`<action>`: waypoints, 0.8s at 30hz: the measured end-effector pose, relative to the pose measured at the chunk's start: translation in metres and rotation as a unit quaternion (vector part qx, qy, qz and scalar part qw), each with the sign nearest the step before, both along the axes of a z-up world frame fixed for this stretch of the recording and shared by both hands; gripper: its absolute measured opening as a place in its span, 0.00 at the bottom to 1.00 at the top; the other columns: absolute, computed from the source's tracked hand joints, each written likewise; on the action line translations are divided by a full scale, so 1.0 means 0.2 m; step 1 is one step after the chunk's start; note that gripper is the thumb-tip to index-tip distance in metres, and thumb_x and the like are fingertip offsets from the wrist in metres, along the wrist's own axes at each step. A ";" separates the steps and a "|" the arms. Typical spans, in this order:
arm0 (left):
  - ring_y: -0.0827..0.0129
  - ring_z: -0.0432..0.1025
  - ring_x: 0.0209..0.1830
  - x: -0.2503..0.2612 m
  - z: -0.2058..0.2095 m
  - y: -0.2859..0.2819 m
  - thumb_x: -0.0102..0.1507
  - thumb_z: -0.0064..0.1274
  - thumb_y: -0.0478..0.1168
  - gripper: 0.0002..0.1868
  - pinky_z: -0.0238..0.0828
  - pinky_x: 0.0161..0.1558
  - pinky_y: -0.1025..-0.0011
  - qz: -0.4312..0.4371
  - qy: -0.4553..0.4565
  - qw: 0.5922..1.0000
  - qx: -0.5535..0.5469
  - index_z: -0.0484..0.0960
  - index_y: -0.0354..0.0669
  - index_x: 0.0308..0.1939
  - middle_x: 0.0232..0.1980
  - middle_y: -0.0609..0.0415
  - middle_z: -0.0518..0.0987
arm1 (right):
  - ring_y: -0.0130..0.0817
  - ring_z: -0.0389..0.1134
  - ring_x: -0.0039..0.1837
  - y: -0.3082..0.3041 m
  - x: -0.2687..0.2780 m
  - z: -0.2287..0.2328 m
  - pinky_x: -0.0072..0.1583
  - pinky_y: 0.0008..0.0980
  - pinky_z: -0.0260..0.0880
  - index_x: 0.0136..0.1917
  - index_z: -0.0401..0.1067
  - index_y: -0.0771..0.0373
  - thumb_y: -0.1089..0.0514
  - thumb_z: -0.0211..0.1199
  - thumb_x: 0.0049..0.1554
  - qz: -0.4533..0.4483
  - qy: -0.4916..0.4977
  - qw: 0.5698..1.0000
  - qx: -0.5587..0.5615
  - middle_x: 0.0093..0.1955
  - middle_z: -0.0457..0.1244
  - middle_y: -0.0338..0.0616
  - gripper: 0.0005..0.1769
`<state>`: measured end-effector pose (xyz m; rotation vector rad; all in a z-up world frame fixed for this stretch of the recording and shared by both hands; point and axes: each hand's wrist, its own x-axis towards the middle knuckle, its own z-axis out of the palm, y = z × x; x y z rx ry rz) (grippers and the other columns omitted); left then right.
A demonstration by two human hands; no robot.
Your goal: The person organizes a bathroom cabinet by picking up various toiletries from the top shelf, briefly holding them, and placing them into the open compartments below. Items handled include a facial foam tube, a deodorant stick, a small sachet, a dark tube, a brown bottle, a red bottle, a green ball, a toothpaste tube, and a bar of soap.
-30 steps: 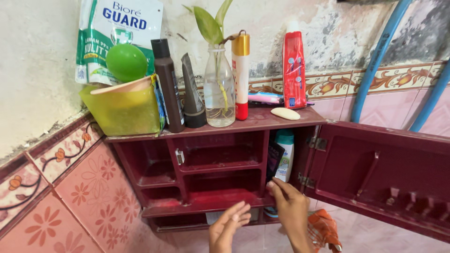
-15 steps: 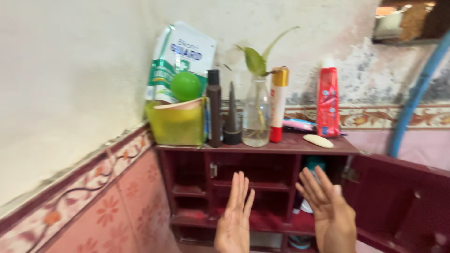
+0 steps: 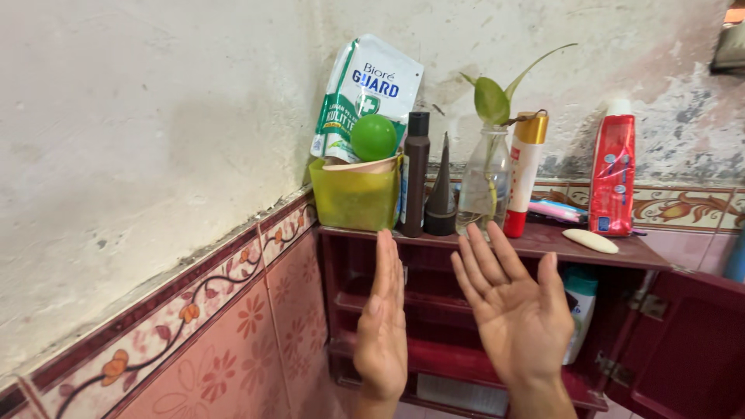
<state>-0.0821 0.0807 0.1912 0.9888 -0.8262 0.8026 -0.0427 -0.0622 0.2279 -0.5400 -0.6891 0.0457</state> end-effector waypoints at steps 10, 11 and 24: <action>0.56 0.31 0.90 -0.06 0.04 0.10 0.69 0.28 0.52 0.43 0.21 0.84 0.60 0.034 0.023 0.999 0.002 0.42 0.28 0.82 0.89 0.40 0.39 | 0.34 0.73 0.47 0.21 0.05 0.18 0.50 0.35 0.74 0.72 0.69 0.63 0.53 0.60 0.62 -0.552 -0.266 0.732 -0.299 0.82 0.52 0.62 0.27; 0.56 0.31 0.90 -0.06 0.04 0.10 0.69 0.29 0.52 0.43 0.21 0.84 0.60 0.033 0.020 0.999 0.003 0.42 0.28 0.82 0.89 0.40 0.39 | 0.33 0.72 0.44 0.24 0.06 0.22 0.47 0.34 0.75 0.71 0.69 0.62 0.54 0.61 0.61 -0.552 -0.260 0.729 -0.310 0.81 0.52 0.62 0.26; 0.55 0.34 0.90 -0.09 0.04 0.14 0.68 0.30 0.55 0.45 0.22 0.83 0.60 0.032 0.044 0.998 0.006 0.42 0.30 0.83 0.89 0.40 0.41 | 0.43 0.73 0.44 0.31 0.15 0.28 0.53 0.40 0.73 0.66 0.73 0.69 0.53 0.65 0.61 -0.623 -0.305 0.630 -0.349 0.71 0.62 0.66 0.24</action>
